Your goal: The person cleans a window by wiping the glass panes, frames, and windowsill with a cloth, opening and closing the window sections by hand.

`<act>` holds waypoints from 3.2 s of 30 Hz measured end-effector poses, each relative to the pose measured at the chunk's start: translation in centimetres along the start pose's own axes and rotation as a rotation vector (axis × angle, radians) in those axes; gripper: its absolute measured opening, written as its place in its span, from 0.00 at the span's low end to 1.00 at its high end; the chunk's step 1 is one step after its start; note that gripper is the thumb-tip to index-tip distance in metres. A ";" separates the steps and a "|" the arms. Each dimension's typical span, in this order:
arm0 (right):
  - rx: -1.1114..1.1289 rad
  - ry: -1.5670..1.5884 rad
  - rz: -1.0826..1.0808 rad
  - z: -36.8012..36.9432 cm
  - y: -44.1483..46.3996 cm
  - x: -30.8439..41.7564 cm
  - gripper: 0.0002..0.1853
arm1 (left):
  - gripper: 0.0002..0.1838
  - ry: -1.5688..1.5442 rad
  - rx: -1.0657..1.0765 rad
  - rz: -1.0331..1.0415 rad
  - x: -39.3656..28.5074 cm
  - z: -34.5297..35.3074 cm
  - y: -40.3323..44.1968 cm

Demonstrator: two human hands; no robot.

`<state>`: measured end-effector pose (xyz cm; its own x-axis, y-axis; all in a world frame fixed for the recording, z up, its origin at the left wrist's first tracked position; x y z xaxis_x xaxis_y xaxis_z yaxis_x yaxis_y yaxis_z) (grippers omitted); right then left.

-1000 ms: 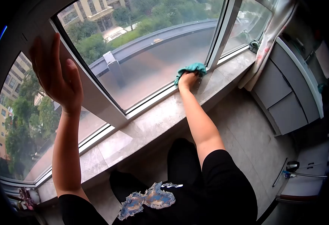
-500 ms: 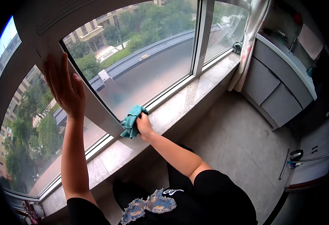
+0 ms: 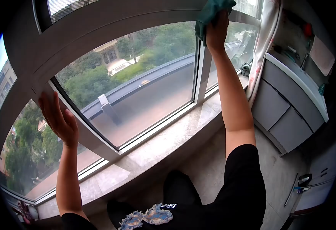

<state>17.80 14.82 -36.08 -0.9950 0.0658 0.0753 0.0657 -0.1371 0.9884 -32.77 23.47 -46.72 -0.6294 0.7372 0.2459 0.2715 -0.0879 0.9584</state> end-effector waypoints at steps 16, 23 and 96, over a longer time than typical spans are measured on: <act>0.127 -0.128 0.308 3.7 -25.0 -6.3 0.39 | 0.28 0.099 0.003 0.083 0.0 0.0 -0.4; 0.628 -0.377 0.864 2.5 -50.1 -8.8 0.27 | 0.29 0.046 0.028 0.021 -0.1 -0.2 -0.2; -0.166 0.210 -0.322 4.9 -6.4 43.4 0.33 | 0.30 0.428 -0.131 -0.042 20.4 -21.4 9.0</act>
<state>-25.47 23.38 -38.53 -0.9576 -0.0691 -0.2796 -0.2473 -0.3008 0.9211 -58.73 23.41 -30.03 -0.8899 0.4006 0.2180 0.1624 -0.1684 0.9722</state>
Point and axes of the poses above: each hand's wrist, its own y-axis towards the middle knuckle, its own z-axis out of the palm, x = y × z, the point moved 7 cm from there along y, towards the middle knuckle, and after that the axes turned 12 degrees about -y, right-handed, at the moved point
